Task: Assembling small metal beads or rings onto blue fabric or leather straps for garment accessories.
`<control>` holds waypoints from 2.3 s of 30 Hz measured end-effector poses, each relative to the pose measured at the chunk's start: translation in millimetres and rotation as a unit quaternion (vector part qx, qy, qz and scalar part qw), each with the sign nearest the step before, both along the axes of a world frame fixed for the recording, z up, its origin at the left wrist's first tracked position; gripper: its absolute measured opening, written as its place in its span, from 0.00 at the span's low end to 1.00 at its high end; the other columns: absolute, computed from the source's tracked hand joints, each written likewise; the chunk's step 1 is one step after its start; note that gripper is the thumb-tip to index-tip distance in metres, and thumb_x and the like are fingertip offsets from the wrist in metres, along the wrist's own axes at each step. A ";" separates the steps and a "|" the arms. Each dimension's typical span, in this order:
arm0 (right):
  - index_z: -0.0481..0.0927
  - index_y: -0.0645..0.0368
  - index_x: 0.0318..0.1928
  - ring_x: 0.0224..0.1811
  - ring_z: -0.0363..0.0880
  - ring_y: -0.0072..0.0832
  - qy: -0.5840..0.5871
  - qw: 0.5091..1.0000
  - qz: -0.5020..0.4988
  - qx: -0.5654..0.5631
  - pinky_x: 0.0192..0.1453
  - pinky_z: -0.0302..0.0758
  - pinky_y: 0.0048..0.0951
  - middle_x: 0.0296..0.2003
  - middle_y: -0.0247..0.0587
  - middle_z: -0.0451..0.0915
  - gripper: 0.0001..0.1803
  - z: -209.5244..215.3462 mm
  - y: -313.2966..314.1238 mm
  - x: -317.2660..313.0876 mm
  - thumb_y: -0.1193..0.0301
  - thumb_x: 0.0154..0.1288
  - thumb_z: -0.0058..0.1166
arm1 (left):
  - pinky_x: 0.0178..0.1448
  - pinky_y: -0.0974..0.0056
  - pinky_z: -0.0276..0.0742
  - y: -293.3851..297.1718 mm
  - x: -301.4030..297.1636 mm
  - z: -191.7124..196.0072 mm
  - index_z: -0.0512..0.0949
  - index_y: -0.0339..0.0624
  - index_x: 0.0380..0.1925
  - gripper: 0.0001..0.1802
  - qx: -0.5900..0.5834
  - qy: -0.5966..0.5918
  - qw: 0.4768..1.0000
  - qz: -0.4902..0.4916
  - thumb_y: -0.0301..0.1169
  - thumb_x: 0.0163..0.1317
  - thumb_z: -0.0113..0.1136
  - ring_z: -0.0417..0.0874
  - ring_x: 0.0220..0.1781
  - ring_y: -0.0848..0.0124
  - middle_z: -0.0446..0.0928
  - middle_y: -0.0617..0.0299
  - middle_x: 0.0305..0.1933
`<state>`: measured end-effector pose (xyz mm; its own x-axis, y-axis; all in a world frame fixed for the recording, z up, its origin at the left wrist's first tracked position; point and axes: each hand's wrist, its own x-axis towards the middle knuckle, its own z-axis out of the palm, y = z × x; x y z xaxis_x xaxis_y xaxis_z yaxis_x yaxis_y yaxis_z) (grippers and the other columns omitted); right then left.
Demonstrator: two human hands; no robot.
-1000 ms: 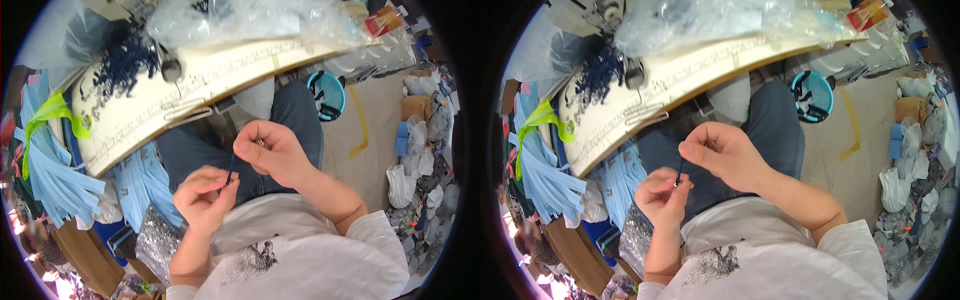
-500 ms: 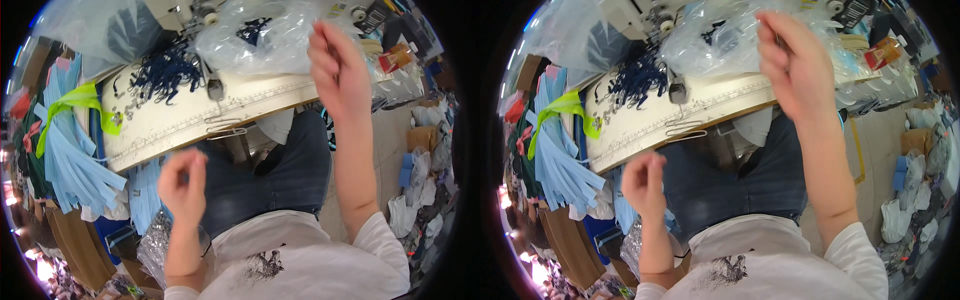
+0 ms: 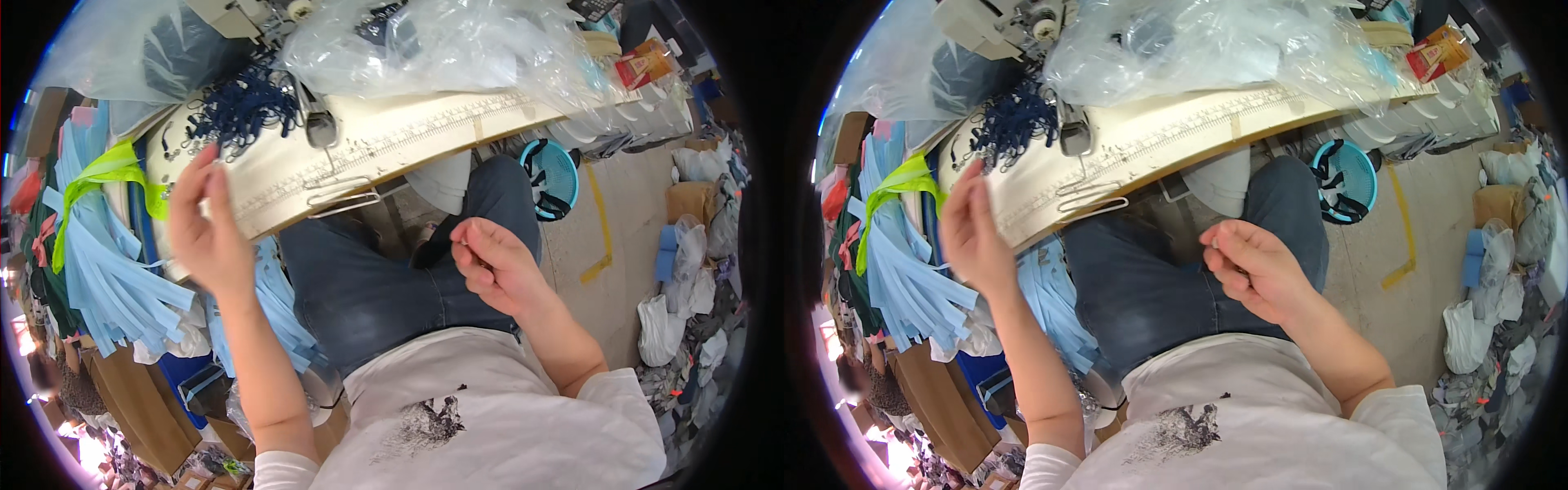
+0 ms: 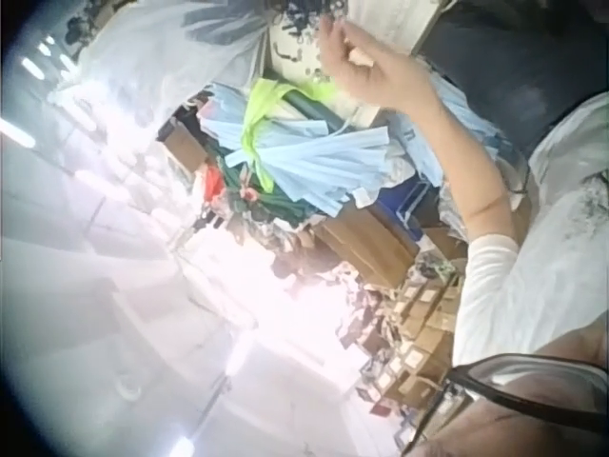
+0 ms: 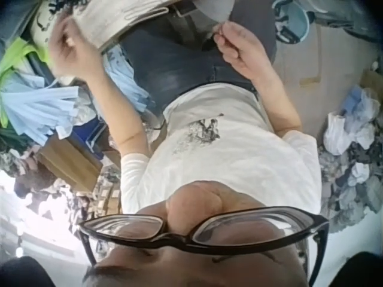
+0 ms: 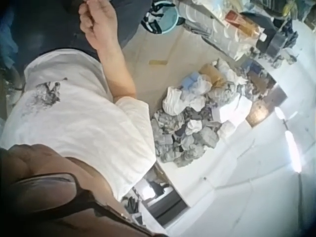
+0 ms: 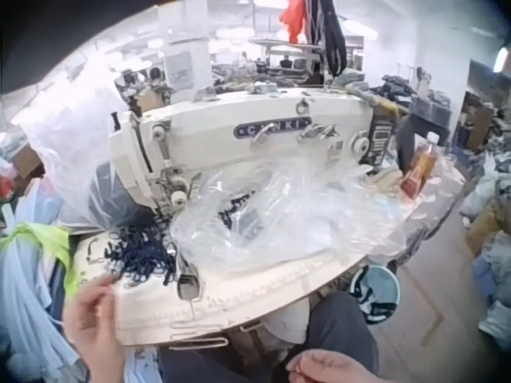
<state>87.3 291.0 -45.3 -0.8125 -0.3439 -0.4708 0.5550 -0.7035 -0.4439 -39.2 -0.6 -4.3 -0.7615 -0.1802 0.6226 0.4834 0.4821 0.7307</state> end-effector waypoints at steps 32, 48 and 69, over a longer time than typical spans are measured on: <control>0.76 0.61 0.47 0.18 0.61 0.11 0.102 0.993 0.062 0.004 0.17 0.53 0.14 0.32 0.33 0.77 0.11 0.2 -31.3 5.2 0.68 0.72 0.52 | 0.42 0.75 0.72 64.3 144.4 -8.5 0.79 0.29 0.38 0.11 0.289 -0.368 0.844 -0.262 0.09 0.55 0.61 0.78 0.40 0.75 0.77 0.55 0.41; 0.84 0.59 0.43 0.22 0.67 0.09 0.147 0.967 0.109 0.174 0.23 0.63 0.14 0.25 0.25 0.78 0.09 16.8 -35.4 4.4 0.69 0.66 0.61 | 0.45 0.72 0.74 69.1 146.1 -14.5 0.77 0.32 0.38 0.12 0.350 -0.373 0.811 -0.282 0.08 0.56 0.57 0.78 0.43 0.72 0.77 0.55 0.40; 0.84 0.64 0.43 0.28 0.72 0.13 0.318 0.891 0.094 0.312 0.30 0.67 0.15 0.32 0.32 0.79 0.08 11.4 -37.8 3.6 0.75 0.65 0.59 | 0.31 0.70 0.74 66.8 144.3 -12.8 0.82 0.36 0.31 0.12 -0.004 -0.268 0.946 -0.182 0.19 0.46 0.74 0.81 0.28 0.70 0.82 0.58 0.29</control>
<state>90.9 253.2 -33.9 -0.9383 -0.3354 -0.0841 0.1350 -0.1312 -0.9821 105.0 66.1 -17.1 -0.9789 0.1584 0.1291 0.1793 0.3621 0.9147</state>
